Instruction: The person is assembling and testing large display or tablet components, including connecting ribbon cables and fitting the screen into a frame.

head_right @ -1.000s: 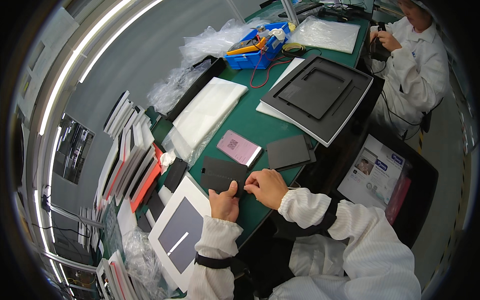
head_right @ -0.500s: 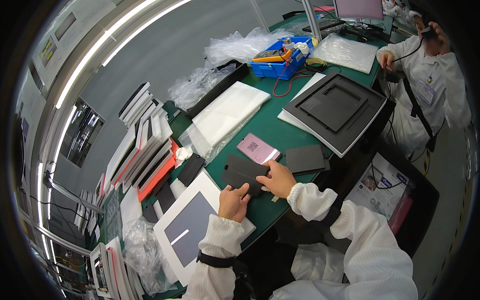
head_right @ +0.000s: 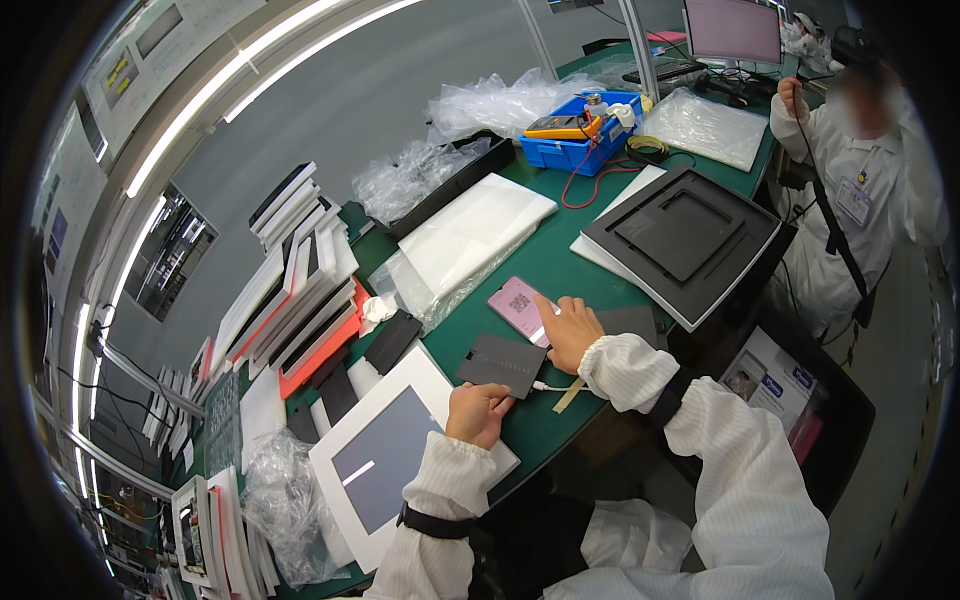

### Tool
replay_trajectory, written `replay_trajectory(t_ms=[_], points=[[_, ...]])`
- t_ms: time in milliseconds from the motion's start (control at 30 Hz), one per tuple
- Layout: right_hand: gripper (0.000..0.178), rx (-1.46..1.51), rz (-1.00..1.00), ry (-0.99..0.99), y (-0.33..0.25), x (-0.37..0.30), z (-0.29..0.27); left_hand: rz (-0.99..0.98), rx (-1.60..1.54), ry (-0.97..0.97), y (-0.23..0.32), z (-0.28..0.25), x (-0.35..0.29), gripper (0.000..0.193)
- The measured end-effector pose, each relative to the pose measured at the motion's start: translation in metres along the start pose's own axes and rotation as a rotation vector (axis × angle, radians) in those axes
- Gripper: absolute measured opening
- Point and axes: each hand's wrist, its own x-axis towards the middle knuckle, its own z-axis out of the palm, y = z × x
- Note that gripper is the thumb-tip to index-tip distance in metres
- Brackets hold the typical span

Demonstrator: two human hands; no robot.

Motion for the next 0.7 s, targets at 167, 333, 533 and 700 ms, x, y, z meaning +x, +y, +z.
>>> replay_trajectory(t_ms=[167, 333, 533, 700], points=[[0.078, 0.012, 0.031, -0.075, 0.000, 0.009, -0.010, 0.010, 0.009, -0.011, 0.004, 0.001, -0.003, 0.026], [0.074, 0.050, 0.140, -0.051, 0.018, 0.014, -0.003, 0.016, 0.053, -0.005, 0.007, 0.008, -0.013, 0.051], [0.078, 0.153, 0.175, -0.068, 0.020, 0.023, 0.006, 0.057, 0.066, -0.068, 0.006, 0.010, -0.034, 0.083], [0.079, 0.030, 0.194, -0.032, 0.022, 0.024, 0.003, 0.092, -0.018, -0.081, 0.021, -0.002, -0.074, 0.083]])
